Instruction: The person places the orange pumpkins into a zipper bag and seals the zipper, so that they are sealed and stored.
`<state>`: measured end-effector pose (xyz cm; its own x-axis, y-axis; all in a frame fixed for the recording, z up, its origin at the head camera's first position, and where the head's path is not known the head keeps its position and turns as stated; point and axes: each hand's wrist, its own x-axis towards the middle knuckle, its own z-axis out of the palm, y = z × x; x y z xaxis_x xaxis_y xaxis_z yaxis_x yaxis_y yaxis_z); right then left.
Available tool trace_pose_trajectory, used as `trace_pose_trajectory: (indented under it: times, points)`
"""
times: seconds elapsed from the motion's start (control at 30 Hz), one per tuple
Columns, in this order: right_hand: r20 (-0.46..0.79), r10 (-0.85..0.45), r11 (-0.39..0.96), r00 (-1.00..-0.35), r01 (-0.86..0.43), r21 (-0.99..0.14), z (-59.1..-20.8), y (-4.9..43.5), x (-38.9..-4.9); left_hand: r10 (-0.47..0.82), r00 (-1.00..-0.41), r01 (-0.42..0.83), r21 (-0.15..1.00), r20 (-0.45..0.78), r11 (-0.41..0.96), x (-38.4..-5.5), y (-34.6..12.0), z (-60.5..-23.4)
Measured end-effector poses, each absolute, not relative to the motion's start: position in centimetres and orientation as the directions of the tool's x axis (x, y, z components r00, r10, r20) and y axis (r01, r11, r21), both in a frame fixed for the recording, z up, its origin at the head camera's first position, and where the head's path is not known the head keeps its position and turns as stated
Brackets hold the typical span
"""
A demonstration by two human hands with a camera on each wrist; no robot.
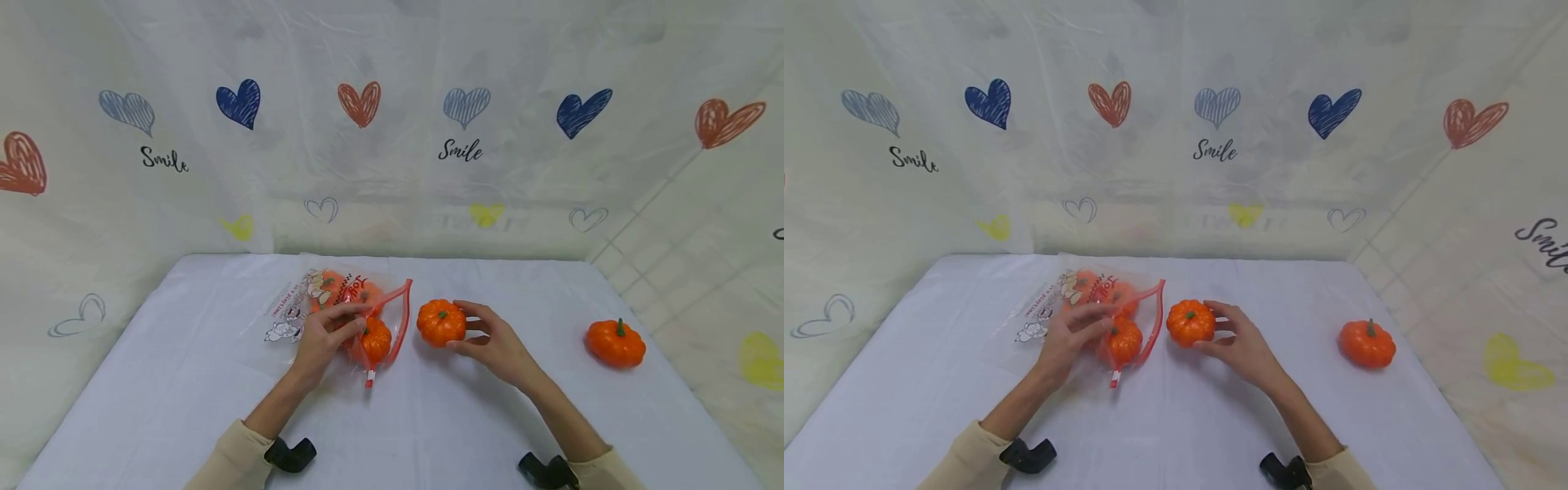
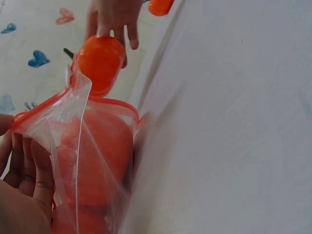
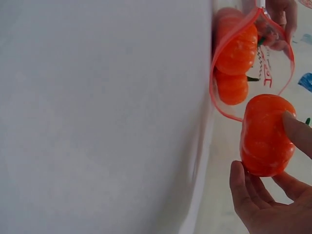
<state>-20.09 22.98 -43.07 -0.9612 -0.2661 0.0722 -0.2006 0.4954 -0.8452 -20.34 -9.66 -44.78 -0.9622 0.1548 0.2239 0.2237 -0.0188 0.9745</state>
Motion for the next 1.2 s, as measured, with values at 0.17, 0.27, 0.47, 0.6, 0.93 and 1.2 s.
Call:
trace_pose_trajectory:
  times: [0.17,0.27,0.47,0.6,0.93,1.2]
  points:
    - [0.083,-0.286,0.494,-0.955,-0.221,-0.841,-43.4,22.2,-20.5,0.154,-0.962,0.224,0.974,0.224,-0.014,-20.3,-9.6,-44.9]
    - [0.08,-0.3,0.49,-0.951,-0.225,-0.842,-43.5,21.8,-20.7,0.155,-0.963,0.219,0.976,0.219,-0.019,-20.3,-9.6,-44.9]
    - [0.063,-0.328,0.471,-0.943,-0.221,-0.854,-43.7,20.8,-20.9,0.15,-0.966,0.21,0.978,0.21,-0.016,-20.2,-9.6,-44.9]
    - [0.069,-0.345,0.466,-0.936,-0.234,-0.853,-43.7,20.3,-21.0,0.142,-0.968,0.21,0.978,0.209,-0.008,-20.2,-9.5,-44.8]
    - [0.082,-0.368,0.459,-0.926,-0.257,-0.851,-43.8,19.4,-21.0,0.149,-0.965,0.218,0.976,0.218,-0.011,-20.2,-9.5,-44.7]
    - [0.073,-0.338,0.476,-0.938,-0.237,-0.847,-43.7,18.7,-21.2,0.14,-0.967,0.215,0.977,0.213,0.002,-20.2,-9.5,-44.8]
